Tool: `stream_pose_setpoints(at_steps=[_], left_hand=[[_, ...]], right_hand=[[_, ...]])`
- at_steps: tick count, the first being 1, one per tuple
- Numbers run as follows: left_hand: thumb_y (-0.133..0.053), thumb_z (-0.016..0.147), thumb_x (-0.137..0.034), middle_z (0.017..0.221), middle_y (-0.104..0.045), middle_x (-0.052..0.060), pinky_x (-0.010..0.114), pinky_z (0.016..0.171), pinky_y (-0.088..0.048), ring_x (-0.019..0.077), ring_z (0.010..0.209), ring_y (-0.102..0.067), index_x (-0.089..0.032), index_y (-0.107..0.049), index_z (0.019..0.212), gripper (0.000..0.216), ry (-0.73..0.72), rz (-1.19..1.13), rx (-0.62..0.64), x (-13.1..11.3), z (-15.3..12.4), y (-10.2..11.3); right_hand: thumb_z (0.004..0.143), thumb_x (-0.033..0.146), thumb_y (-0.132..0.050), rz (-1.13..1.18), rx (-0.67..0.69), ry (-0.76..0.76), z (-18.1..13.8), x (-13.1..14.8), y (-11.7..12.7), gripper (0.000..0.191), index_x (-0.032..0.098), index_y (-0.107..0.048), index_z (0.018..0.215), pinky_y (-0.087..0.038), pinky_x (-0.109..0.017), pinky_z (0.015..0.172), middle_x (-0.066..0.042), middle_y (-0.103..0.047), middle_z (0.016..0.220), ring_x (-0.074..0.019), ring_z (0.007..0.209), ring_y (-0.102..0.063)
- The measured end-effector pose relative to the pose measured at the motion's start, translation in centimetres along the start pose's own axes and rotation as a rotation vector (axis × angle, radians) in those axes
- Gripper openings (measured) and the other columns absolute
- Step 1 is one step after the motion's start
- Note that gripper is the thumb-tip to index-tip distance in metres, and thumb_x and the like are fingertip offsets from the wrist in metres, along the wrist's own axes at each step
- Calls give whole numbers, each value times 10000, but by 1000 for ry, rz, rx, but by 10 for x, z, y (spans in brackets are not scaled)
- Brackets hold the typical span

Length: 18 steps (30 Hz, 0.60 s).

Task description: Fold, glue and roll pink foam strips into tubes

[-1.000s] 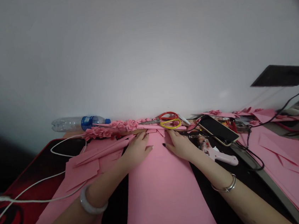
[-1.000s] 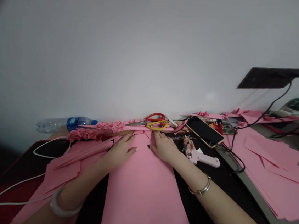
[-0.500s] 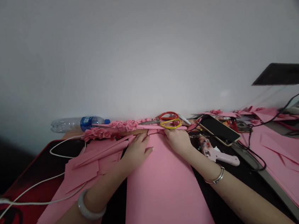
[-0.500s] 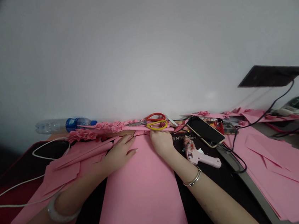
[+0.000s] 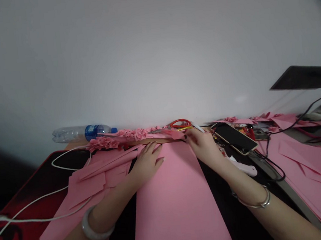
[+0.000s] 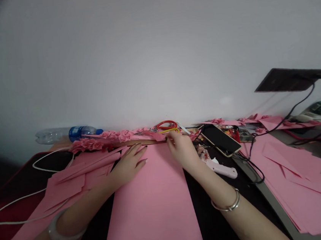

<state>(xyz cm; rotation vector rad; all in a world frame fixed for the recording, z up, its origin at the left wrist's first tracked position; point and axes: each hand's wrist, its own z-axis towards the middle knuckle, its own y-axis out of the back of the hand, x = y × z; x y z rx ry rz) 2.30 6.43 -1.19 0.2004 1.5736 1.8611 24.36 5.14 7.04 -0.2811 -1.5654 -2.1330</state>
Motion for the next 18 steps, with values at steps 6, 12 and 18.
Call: stream_pose_setpoints(at_steps=[6,12,18], left_hand=[[-451,934,-345,1440,-420,141,451,1109,-291,285,1345,-344,-149,-475,1345,456,20,1,6,0,0,0],[-453,935,-336,1446,-411,150,453,1112,-286,289,1350,-337,-137,-465,1352,462,36,-5,18,-2,-1,2],[-487,919,-313,1410,-453,134,444,1097,-305,279,1324,-367,-162,-491,1321,430,33,-14,15,-5,0,7]], right_hand=[[769,229,-526,448,-22,-382,27,-24,37,102,170,-583,710,-448,-229,471,-58,-711,680,-146,500,-634],[701,235,-561,-82,-362,-443,39,-62,67,132,173,-677,699,-468,-297,631,-58,-694,613,-217,644,-664],[719,271,-569,-406,-151,-434,46,-83,58,233,154,-722,849,-446,-346,660,-136,-723,796,-289,789,-661]])
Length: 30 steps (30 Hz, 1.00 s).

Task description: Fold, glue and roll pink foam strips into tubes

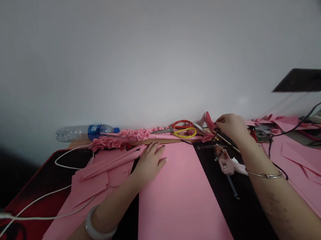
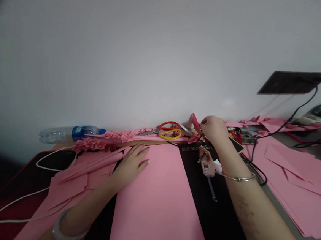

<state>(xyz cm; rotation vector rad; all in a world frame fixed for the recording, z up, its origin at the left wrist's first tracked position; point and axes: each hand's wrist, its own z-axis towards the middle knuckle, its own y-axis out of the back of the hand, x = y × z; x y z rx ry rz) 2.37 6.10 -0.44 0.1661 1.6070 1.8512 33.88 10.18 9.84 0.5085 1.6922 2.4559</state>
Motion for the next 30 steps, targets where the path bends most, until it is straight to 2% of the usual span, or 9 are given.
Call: stream_pose_setpoints(at_steps=[4,7,9,12,17,21,26,28,30], left_hand=[[-511,906,-299,1372,-486,134,439,1091,-309,276,1293,-393,-145,-494,1317,439,-13,-16,-13,-1,1,3],[-521,900,-305,1358,-496,131,446,1090,-304,276,1283,-395,-149,-494,1317,446,-27,-28,-26,1,2,2],[-516,902,-310,1358,-492,126,439,1088,-308,270,1280,-397,-159,-494,1318,443,-39,-37,-35,3,2,1],[-503,908,-319,1362,-488,116,434,1084,-313,264,1280,-396,-172,-499,1313,431,-57,-48,-45,5,1,-1],[-521,901,-378,1365,-495,112,443,1090,-307,270,1282,-397,-179,-514,1305,450,-75,-53,-44,9,-2,1],[-535,888,-427,1381,-492,106,439,1090,-313,273,1288,-400,-194,-519,1310,482,-81,-58,-25,9,-4,4],[-496,903,-466,1495,-341,146,443,1125,-258,287,1384,-288,-121,-404,1400,612,-61,-29,87,7,-5,-1],[-474,911,-478,1506,-308,163,444,1133,-240,284,1402,-250,-92,-355,1421,651,-67,-4,107,8,-6,-4],[-440,923,-478,1507,-295,178,450,1131,-238,282,1405,-242,-84,-335,1426,648,-77,17,105,9,-6,-7]], right_hand=[[761,307,-567,45,-55,40,-14,15,0,374,152,-655,1089,-439,-342,672,-104,-714,804,-277,805,-649],[783,275,-559,167,-116,222,-35,37,3,245,180,-673,979,-432,-311,662,-68,-697,805,-229,751,-635],[789,254,-561,284,109,378,-49,52,0,154,196,-686,858,-435,-279,627,-41,-693,769,-193,689,-626],[766,175,-589,328,415,605,-62,69,-17,269,206,-669,1021,-454,-273,677,-36,-703,852,-187,765,-632],[682,142,-692,273,486,673,-60,76,-49,520,150,-600,1194,-475,-324,777,-141,-653,1109,-257,971,-619],[641,167,-755,272,527,710,-62,77,-50,688,169,-534,1292,-459,-359,897,-160,-571,1279,-297,1161,-542],[850,269,-592,317,595,937,-91,82,-41,633,165,-366,1432,-282,-407,1109,-145,-368,1486,-261,1385,-301],[913,355,-498,307,697,1033,-100,83,-45,630,160,-284,1472,-256,-423,1125,-144,-295,1518,-249,1407,-247],[924,440,-451,250,700,1027,-102,81,-52,668,147,-240,1487,-237,-476,1126,-149,-260,1526,-270,1412,-220]])
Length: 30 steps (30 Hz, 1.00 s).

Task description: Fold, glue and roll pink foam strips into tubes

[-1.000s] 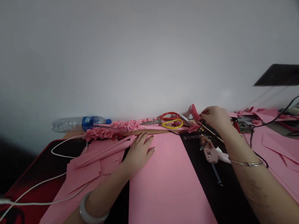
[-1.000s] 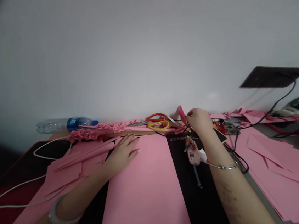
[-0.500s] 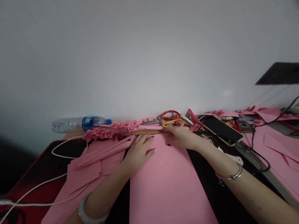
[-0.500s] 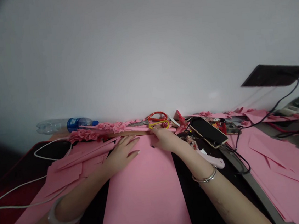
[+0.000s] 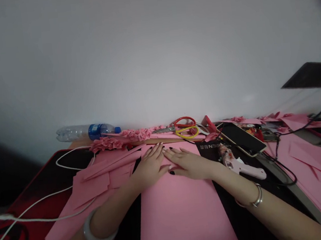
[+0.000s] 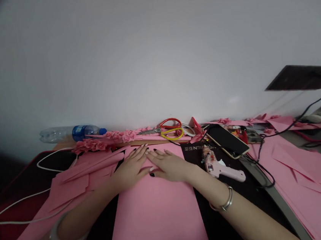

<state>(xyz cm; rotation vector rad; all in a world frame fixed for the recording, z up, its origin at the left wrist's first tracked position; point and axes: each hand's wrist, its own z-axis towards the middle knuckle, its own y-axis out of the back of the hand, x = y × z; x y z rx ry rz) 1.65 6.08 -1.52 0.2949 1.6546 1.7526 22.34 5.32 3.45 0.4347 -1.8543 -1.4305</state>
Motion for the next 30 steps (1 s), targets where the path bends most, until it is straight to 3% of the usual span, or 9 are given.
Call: stream_pose_setpoints(at_steps=[5,7,11,15,18,22,26,30], left_hand=[[-399,936,-464,1509,-285,180,450,1131,-227,277,1404,-247,-105,-319,1434,619,-8,17,3,2,-1,-3],[-405,930,-477,1512,-295,157,445,1132,-224,275,1400,-260,-130,-321,1437,620,-6,17,-11,2,-1,-3],[-439,915,-471,1472,-387,132,476,1114,-245,299,1361,-330,-176,-367,1414,585,45,21,-99,5,1,0],[-471,908,-423,1402,-467,127,429,1090,-309,284,1302,-402,-172,-420,1373,532,63,8,-140,7,4,7],[-528,883,-390,1387,-463,123,414,1080,-332,284,1285,-405,-169,-437,1354,529,50,-43,-163,6,4,12],[-574,856,-381,1343,-473,121,436,1056,-361,291,1246,-432,-184,-436,1351,551,37,-95,-173,5,4,16],[-609,832,-373,1339,-469,110,443,1064,-354,291,1244,-425,-210,-450,1342,559,29,-98,-175,7,6,18],[-611,830,-386,1345,-470,110,456,1077,-342,299,1254,-414,-202,-482,1323,541,22,-95,-160,8,5,14]], right_hand=[[938,403,-406,-197,-161,-405,-2,-8,-5,642,1,-326,1433,-304,-459,1095,-247,-343,1463,-315,1362,-334],[921,360,-447,-223,-191,-462,-5,-7,-5,639,5,-319,1437,-329,-466,1079,-247,-348,1461,-328,1353,-347],[875,368,-549,-154,-226,-338,-6,-10,1,699,47,-309,1447,-337,-448,1076,-223,-361,1467,-315,1360,-339],[787,367,-669,-72,-252,-241,-2,-20,12,764,102,-346,1427,-364,-440,1047,-215,-418,1435,-305,1324,-398],[721,323,-734,-51,-279,-249,1,-19,18,755,155,-409,1381,-404,-426,997,-188,-467,1404,-300,1267,-465],[694,318,-751,-62,-262,-323,2,-14,19,594,130,-547,1219,-453,-413,897,-190,-587,1258,-308,1135,-563],[693,308,-748,-51,-268,-337,-5,-13,19,632,161,-514,1261,-458,-386,870,-167,-576,1278,-302,1134,-560],[689,282,-747,-21,-169,-344,-17,-13,23,612,170,-546,1256,-478,-356,794,-149,-651,1158,-296,1005,-621]])
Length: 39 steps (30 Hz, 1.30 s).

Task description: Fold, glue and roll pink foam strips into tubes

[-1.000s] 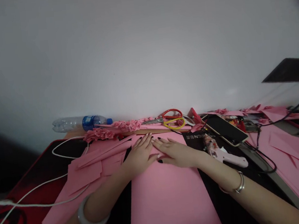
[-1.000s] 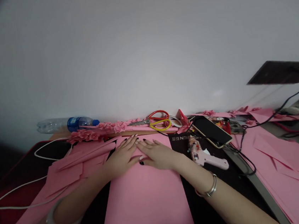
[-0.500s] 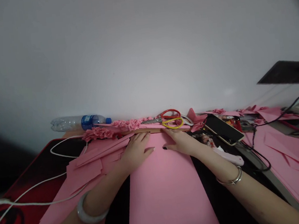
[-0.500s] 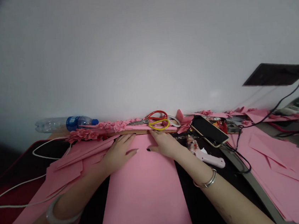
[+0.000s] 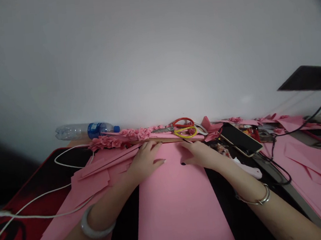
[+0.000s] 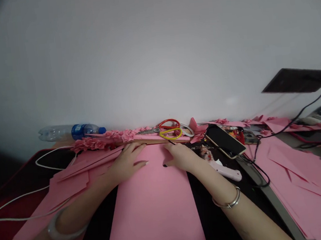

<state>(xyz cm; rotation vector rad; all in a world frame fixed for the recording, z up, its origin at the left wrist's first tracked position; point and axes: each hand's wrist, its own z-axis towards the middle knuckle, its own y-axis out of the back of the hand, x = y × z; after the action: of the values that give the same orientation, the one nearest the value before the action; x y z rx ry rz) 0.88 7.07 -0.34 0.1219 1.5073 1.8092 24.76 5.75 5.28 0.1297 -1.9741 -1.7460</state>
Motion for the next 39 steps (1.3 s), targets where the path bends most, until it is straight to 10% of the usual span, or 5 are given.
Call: stream_pose_setpoints(at_steps=[12,28,39], left_hand=[[-529,875,-450,1549,-213,119,696,1042,-182,430,1404,-119,-248,-411,1401,575,213,74,140,-24,-18,-11],[-483,737,-227,1481,-386,32,336,1109,-319,207,1382,-312,-226,-429,1354,619,620,-842,-194,-22,-20,26],[-512,705,-165,1397,-493,34,375,1122,-287,216,1360,-353,-250,-521,1210,513,714,-1003,-324,-13,-20,33]], right_hand=[[813,153,-500,686,-153,-276,-27,-6,-3,524,218,-478,1332,-427,-389,991,-103,-547,1346,-218,1206,-541],[696,244,-672,1407,-255,-577,-45,0,-3,517,195,-514,1185,-496,-343,834,-130,-587,1230,-238,1053,-621],[703,240,-628,1269,-264,-592,-50,1,-8,547,216,-474,1227,-476,-255,620,-114,-562,1285,-180,888,-643]])
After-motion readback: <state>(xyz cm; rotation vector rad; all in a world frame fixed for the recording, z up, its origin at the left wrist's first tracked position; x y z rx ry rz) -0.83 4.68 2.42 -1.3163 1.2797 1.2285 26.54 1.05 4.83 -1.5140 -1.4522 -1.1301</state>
